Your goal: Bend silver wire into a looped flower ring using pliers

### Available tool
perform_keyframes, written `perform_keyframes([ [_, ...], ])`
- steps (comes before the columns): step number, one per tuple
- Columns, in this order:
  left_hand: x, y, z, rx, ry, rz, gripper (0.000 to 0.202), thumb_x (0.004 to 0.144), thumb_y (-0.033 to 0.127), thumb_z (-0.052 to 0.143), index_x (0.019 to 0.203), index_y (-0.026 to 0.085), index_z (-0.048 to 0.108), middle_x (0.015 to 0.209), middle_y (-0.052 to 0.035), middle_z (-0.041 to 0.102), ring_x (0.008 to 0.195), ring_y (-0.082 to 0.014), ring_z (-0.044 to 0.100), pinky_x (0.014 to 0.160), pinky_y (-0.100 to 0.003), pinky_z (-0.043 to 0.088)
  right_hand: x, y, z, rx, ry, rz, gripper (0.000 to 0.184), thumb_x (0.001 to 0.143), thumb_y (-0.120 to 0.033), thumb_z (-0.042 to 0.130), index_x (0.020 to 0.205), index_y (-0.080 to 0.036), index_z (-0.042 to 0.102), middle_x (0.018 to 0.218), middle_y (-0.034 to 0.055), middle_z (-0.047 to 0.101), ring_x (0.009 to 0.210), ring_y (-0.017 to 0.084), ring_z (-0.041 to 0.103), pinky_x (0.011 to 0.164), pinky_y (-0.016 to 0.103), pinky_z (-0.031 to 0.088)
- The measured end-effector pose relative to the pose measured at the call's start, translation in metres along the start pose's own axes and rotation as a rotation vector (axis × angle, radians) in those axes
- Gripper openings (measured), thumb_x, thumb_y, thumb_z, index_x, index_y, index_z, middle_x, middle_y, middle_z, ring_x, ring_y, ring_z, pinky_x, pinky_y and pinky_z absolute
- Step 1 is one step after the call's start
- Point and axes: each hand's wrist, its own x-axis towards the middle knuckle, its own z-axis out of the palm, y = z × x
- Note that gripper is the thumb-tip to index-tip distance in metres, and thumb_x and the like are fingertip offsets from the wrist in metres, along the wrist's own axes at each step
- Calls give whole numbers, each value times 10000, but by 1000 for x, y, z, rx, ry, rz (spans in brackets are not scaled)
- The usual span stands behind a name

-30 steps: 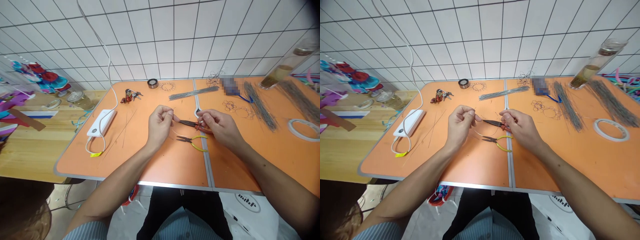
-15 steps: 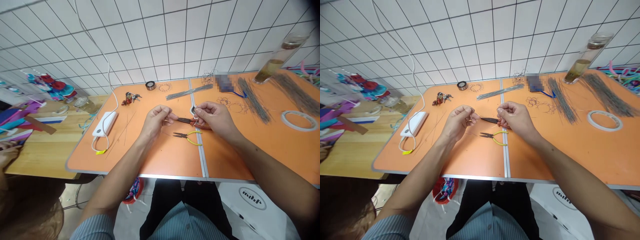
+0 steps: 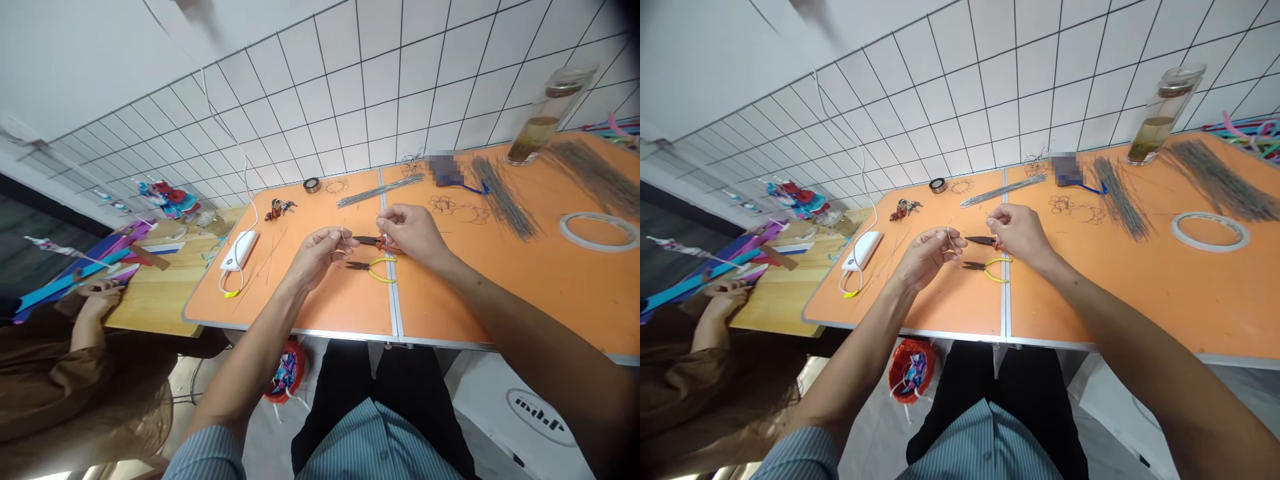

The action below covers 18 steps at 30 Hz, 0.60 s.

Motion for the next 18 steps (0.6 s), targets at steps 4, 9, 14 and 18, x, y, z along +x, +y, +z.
perform_keyframes([
  [4,-9,2,7,11,-1,20,416,853,545,931,1001,168,839,942,-98,846,790,-141,760,773,-251,625,4,10,0,-60,-35,-76,93,885,-303,745,849,-219,733,683,20,717,552,180,678,532,307,550],
  [9,-27,-3,12,-9,-5,41,355,849,478,962,1007,175,867,833,-65,828,729,-129,761,750,-240,607,2,11,2,-114,-179,-107,87,902,-272,726,841,-212,744,660,10,710,588,173,687,542,282,513],
  [14,-51,-19,17,10,71,38,379,799,476,999,989,173,872,812,-74,834,773,-163,790,807,-282,622,1,12,9,-81,-250,-67,78,887,-240,785,838,-193,746,698,7,715,553,137,639,524,259,508],
  [18,-69,-30,22,2,109,72,444,794,533,986,1032,180,860,915,-104,860,848,-195,809,851,-326,635,-2,11,11,-53,-299,-26,135,895,-259,830,839,-176,739,748,27,742,543,116,628,535,253,529],
])
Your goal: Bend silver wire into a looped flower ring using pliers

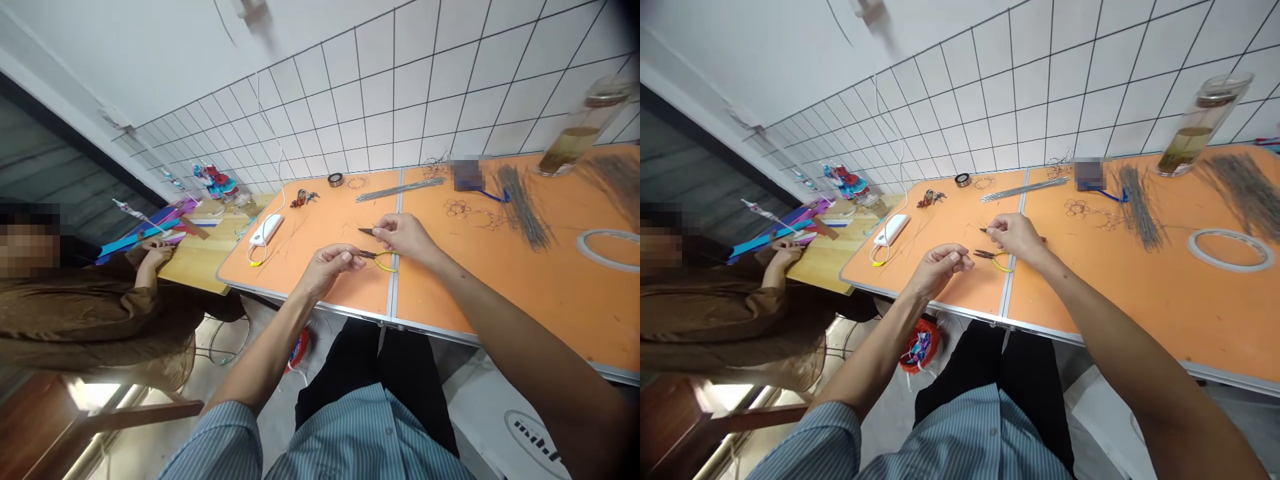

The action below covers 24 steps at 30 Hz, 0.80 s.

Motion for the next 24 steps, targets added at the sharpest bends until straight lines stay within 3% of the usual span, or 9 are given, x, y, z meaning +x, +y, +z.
perform_keyframes([
  [4,-7,-8,1,-41,-45,-27,503,833,567,941,1142,184,835,1166,-157,862,881,-191,802,829,-331,638,-15,-11,0,85,-63,14,289,862,-414,913,857,-173,753,766,47,754,586,118,618,555,255,534],
  [9,-3,-18,1,49,159,79,471,835,512,937,1146,180,817,1049,-79,847,724,-112,707,724,-258,575,-48,-21,16,153,-157,-17,388,826,-547,907,860,-180,787,775,41,741,638,125,595,576,253,484],
  [16,-29,-25,-7,138,130,168,282,882,445,896,982,183,863,801,-19,738,701,-130,620,687,-265,518,-86,-24,59,264,-237,47,322,842,-476,855,788,-190,718,718,-3,692,659,117,579,639,248,466],
  [20,-39,-28,-23,123,70,233,212,927,421,878,991,219,878,923,-34,738,772,-143,652,715,-276,543,-88,-26,73,272,-274,106,250,846,-389,839,772,-191,703,715,-14,694,677,117,595,651,239,477],
  [24,-34,-32,-37,26,5,241,211,859,413,945,931,225,880,972,-44,720,759,-138,664,669,-262,546,-83,-26,81,268,-306,151,226,890,-356,780,776,-176,705,713,-7,703,649,110,605,644,239,491],
])
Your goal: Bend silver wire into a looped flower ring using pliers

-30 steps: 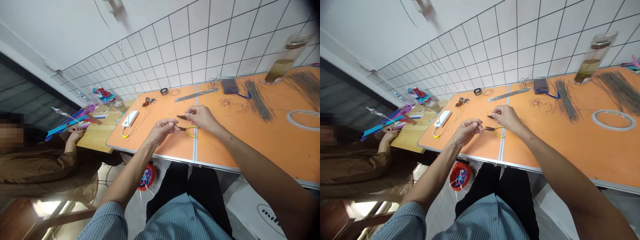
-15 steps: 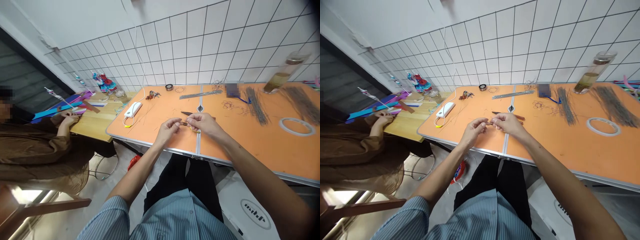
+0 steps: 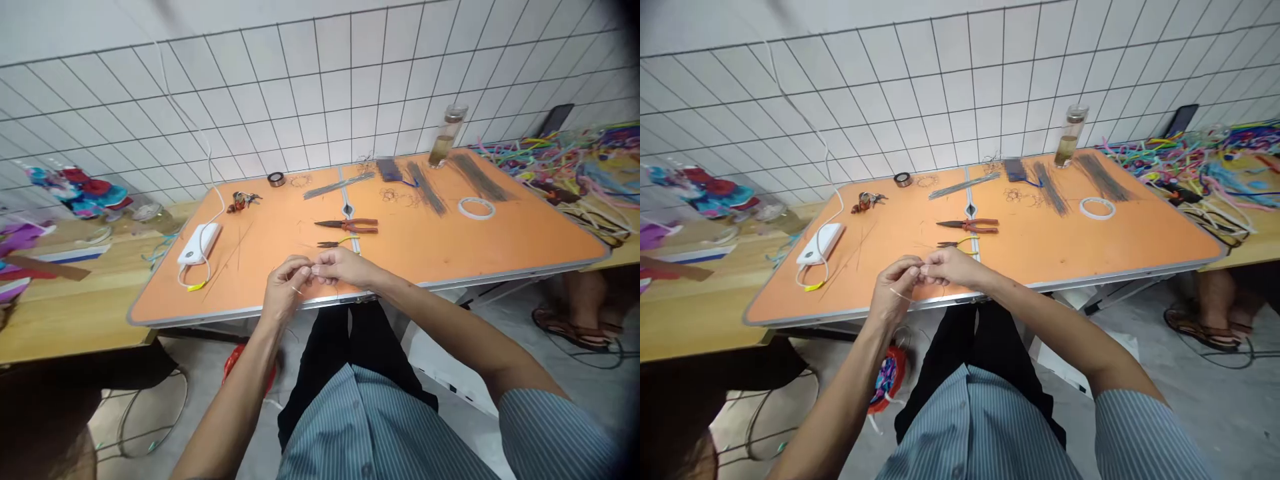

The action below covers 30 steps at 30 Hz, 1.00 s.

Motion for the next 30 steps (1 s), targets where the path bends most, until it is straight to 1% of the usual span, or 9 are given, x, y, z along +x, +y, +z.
perform_keyframes([
  [3,5,-1,-7,-11,-27,-2,184,886,382,927,867,216,850,959,-45,699,789,-141,654,671,-249,534,6,4,4,2,-16,5,213,916,-340,754,788,-176,709,719,-14,698,636,101,595,651,238,490],
  [9,11,10,-16,192,-33,31,182,974,338,850,871,205,779,916,-22,675,768,-132,610,726,-258,513,15,7,3,-16,-35,-29,188,936,-317,765,816,-175,736,724,-29,698,668,104,595,682,240,490],
  [12,17,17,-19,216,-37,-2,198,967,350,853,869,202,765,903,-20,687,745,-131,605,715,-261,503,16,3,-3,-24,-70,14,151,927,-299,783,860,-167,751,716,-31,700,674,106,602,685,235,493],
  [14,23,21,-19,188,13,-17,193,941,351,875,881,201,770,904,-21,703,724,-128,604,702,-261,499,18,0,-8,-2,-96,55,121,930,-272,773,879,-163,762,712,-31,699,676,103,609,681,225,494],
  [20,49,35,-10,92,44,-104,245,871,382,924,839,181,786,840,-40,742,698,-131,632,665,-249,510,38,-11,-31,79,-215,101,146,939,-315,807,934,-171,785,790,-16,730,678,87,626,666,194,504],
  [22,65,41,-10,93,130,-66,223,832,333,934,813,177,776,826,-41,761,647,-116,619,625,-237,493,45,-14,-41,-33,-145,73,153,976,-320,774,926,-176,767,842,14,769,696,109,665,679,224,537],
  [26,104,48,-15,37,334,48,206,744,267,929,781,171,750,788,-43,783,555,-100,594,548,-222,444,47,-19,-57,-377,177,-85,243,1069,-260,643,854,-171,712,893,59,793,792,172,717,764,303,545],
  [28,121,45,-12,75,357,60,188,750,266,917,791,166,764,800,-43,787,566,-96,598,555,-220,454,46,-22,-59,-518,280,-237,231,1114,-265,600,951,-179,738,994,66,795,942,198,719,872,333,520],
  [30,134,37,-2,121,304,28,184,753,278,916,790,160,781,803,-45,786,581,-96,603,579,-229,486,48,-24,-59,-790,360,-463,239,1167,-277,535,1151,-185,756,1168,92,793,1076,214,711,896,342,500],
])
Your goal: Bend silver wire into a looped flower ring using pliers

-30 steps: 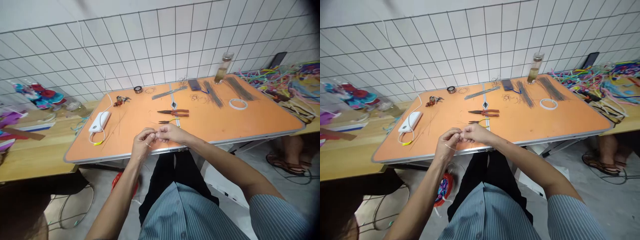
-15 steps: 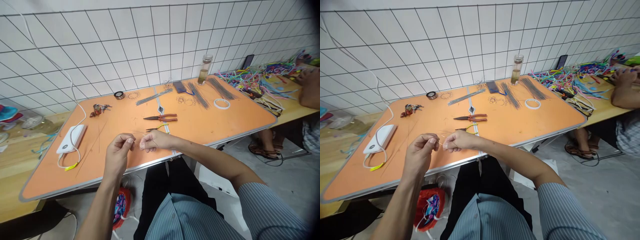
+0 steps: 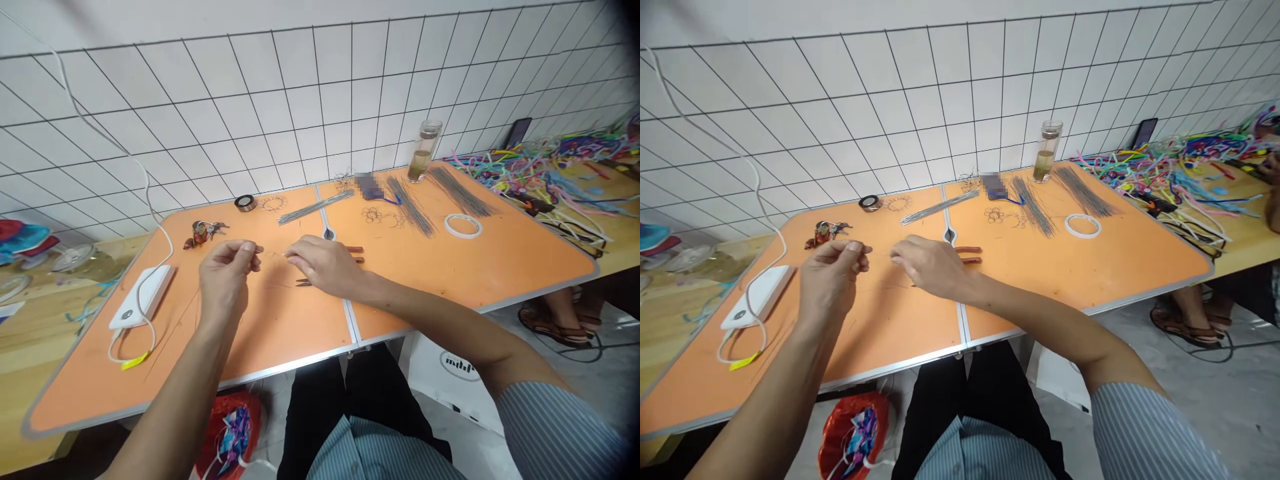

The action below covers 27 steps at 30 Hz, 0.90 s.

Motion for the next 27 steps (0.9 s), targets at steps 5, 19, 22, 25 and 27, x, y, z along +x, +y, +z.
perform_keyframes([
  [5,6,-22,32,-42,-154,-110,238,736,346,955,783,163,811,764,-51,781,584,-100,605,564,-223,487,10,18,9,-405,16,-93,250,1190,-247,512,1352,-178,689,1266,114,785,1027,205,731,708,329,451],
  [19,3,-58,28,-239,-188,-372,409,636,388,1072,840,155,804,795,-30,769,631,-81,652,625,-199,548,4,43,22,-474,-119,6,297,1199,-258,462,1121,-176,737,1055,84,827,890,213,716,650,360,278],
  [22,8,-57,23,-226,-177,-342,383,679,377,1039,842,157,772,795,-22,751,627,-78,630,613,-201,531,3,43,19,-518,-146,-31,294,1187,-229,453,1112,-174,732,1041,87,821,904,217,710,651,365,274],
  [25,11,-55,20,-232,-154,-320,383,689,371,1033,855,162,758,800,-16,748,633,-77,630,614,-197,527,2,43,16,-545,-159,-84,266,1141,-145,472,1125,-160,737,1017,88,813,924,222,717,676,371,293],
  [27,10,-55,20,-235,-166,-340,403,687,380,1041,899,162,775,816,-23,763,657,-88,661,640,-204,552,1,44,15,-552,-164,-105,275,1109,-103,472,1126,-151,742,1008,86,809,927,223,720,692,374,306],
])
